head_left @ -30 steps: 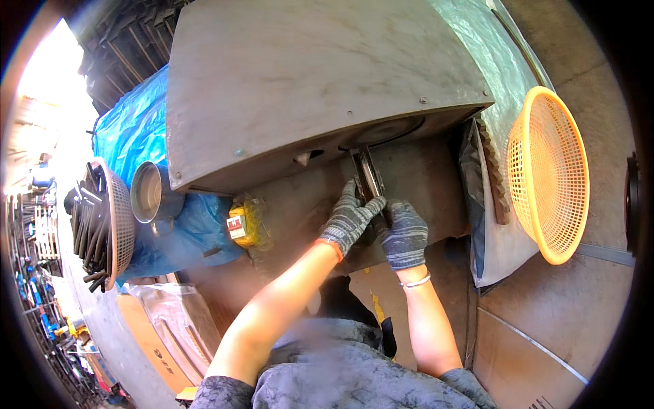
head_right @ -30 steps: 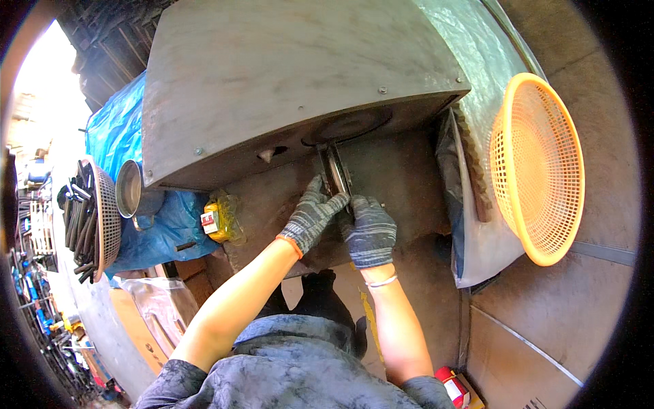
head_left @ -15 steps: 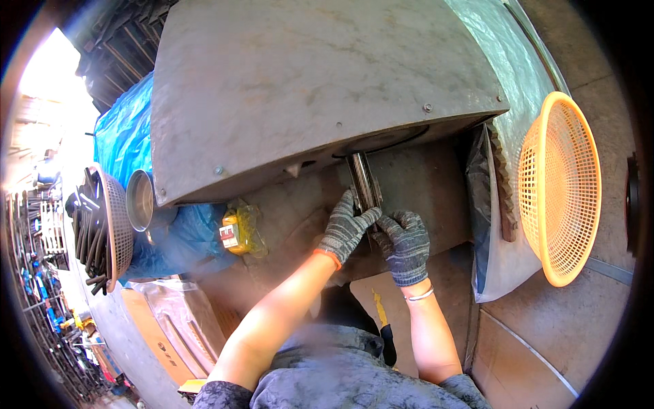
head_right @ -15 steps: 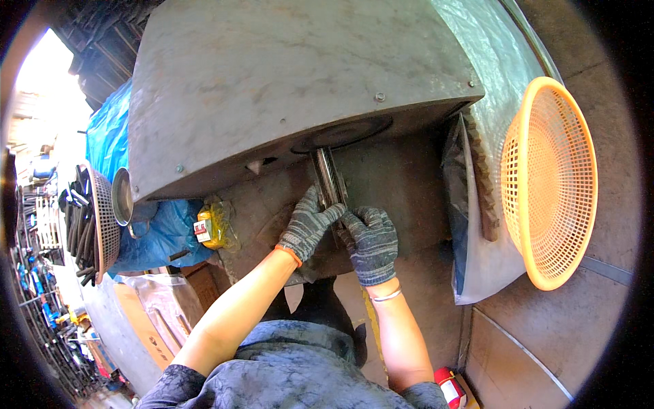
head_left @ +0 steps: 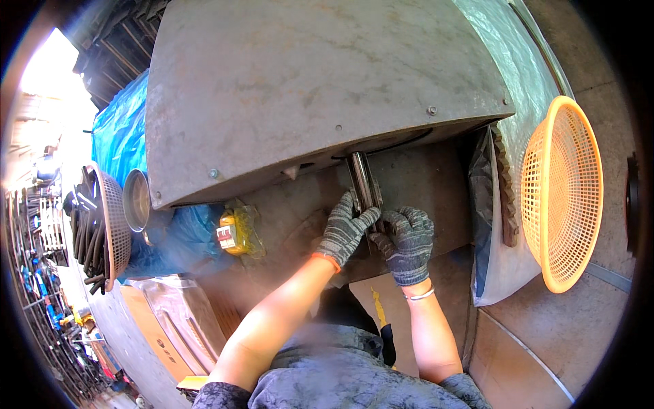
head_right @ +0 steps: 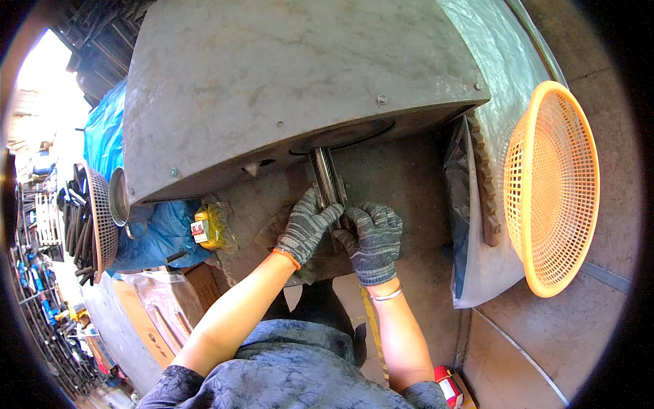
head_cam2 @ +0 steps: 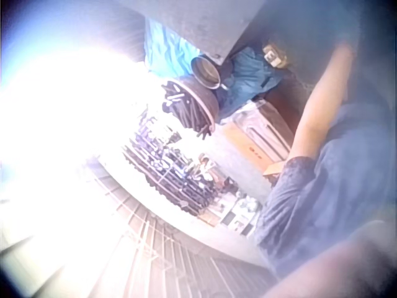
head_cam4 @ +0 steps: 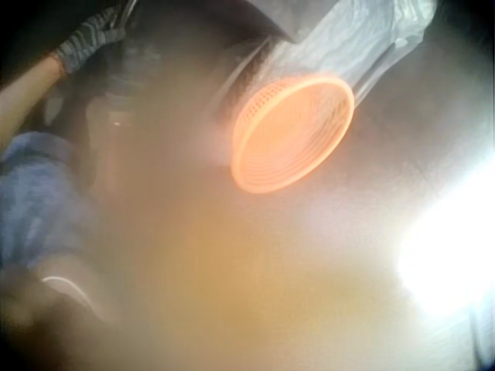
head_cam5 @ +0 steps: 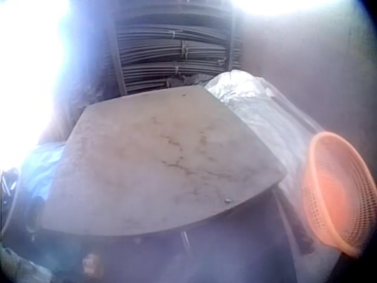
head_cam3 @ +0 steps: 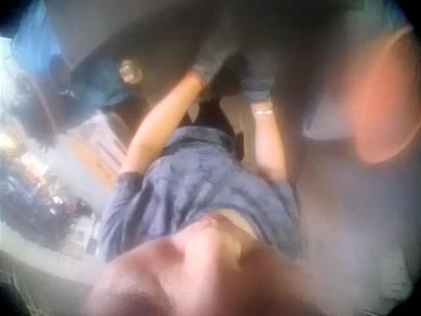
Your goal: The person inserts a metal tube into a rotating deburring machine, rotates the tube by hand, and then applies a liquid to the tube using a brush. The tube is then placed into a basket.
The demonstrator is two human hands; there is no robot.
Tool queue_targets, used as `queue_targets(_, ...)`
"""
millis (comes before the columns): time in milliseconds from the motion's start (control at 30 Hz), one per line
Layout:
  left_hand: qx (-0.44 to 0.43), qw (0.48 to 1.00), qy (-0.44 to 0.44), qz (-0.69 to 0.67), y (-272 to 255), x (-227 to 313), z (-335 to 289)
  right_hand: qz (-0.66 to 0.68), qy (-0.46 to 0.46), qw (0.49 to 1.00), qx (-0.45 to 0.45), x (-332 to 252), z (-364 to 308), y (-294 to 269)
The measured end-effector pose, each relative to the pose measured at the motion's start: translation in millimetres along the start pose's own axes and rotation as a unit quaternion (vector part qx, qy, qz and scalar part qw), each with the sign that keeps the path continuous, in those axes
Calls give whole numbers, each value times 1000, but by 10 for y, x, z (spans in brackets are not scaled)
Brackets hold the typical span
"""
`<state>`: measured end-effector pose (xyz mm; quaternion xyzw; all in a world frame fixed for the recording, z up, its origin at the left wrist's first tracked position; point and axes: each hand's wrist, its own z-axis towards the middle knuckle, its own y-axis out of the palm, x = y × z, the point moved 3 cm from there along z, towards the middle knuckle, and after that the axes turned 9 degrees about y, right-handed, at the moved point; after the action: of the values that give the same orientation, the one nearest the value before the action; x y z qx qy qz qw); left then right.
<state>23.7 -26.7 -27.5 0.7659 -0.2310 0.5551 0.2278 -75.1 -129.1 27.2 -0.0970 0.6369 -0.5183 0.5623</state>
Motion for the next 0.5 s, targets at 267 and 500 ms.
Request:
queue_targets(267, -1, 1000, -5, -25, 9, 53, -14, 2, 27, 999, -45, 57, 16, 42)
queue_targets(500, -4, 1000, -7, -1, 6, 34, -12, 15, 15, 997, -80, 76, 45, 69)
